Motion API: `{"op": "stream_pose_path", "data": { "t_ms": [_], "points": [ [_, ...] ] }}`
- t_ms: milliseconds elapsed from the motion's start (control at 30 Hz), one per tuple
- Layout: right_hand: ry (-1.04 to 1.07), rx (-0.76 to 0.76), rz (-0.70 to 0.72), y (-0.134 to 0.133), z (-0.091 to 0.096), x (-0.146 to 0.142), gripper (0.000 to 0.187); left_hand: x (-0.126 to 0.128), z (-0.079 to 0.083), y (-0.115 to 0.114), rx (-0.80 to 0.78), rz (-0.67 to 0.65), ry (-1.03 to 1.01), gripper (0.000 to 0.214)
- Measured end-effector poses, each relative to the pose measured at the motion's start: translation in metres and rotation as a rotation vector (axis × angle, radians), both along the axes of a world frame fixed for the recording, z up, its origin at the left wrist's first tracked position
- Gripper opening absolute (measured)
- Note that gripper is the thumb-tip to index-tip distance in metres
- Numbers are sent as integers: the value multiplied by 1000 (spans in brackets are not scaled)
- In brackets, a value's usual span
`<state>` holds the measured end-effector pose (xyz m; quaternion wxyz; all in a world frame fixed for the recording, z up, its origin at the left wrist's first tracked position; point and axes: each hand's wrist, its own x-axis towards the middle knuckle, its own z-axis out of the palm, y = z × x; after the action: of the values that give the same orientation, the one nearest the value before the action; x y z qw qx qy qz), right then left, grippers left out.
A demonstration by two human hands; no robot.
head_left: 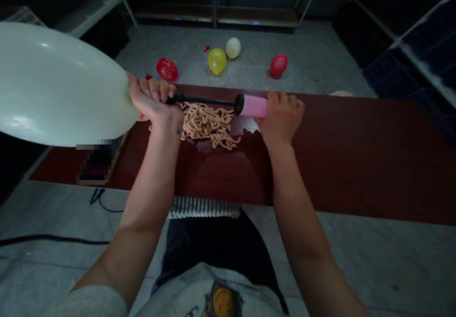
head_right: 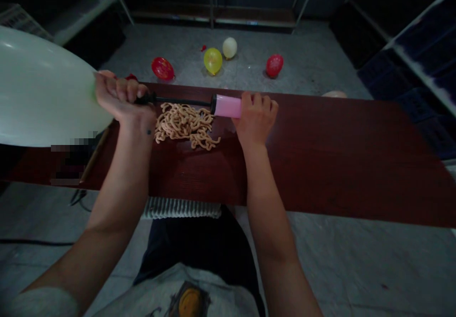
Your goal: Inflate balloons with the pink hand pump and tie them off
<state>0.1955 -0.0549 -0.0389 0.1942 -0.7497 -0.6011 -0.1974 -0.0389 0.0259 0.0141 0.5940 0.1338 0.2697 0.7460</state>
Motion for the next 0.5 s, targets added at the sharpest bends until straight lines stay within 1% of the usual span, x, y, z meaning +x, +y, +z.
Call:
{"op": "stream_pose_path", "data": {
  "t_ms": [67,200,300,400,500],
  "points": [
    [5,-39,48,-2,3,-10,29,1,0,-2,18,16,39,55],
    [19,-137,180,-5,7,-41,30,9,-6,-5,161,80,83,51],
    [45,-171,263,-8,7,-62,33,22,-14,-7,210,57,143,53],
    [59,-174,281,-9,6,-69,34,28,-26,-3,228,8,244,58],
    [49,-171,265,-8,5,-66,33,22,-39,7,263,-10,287,61]
  ]
}}
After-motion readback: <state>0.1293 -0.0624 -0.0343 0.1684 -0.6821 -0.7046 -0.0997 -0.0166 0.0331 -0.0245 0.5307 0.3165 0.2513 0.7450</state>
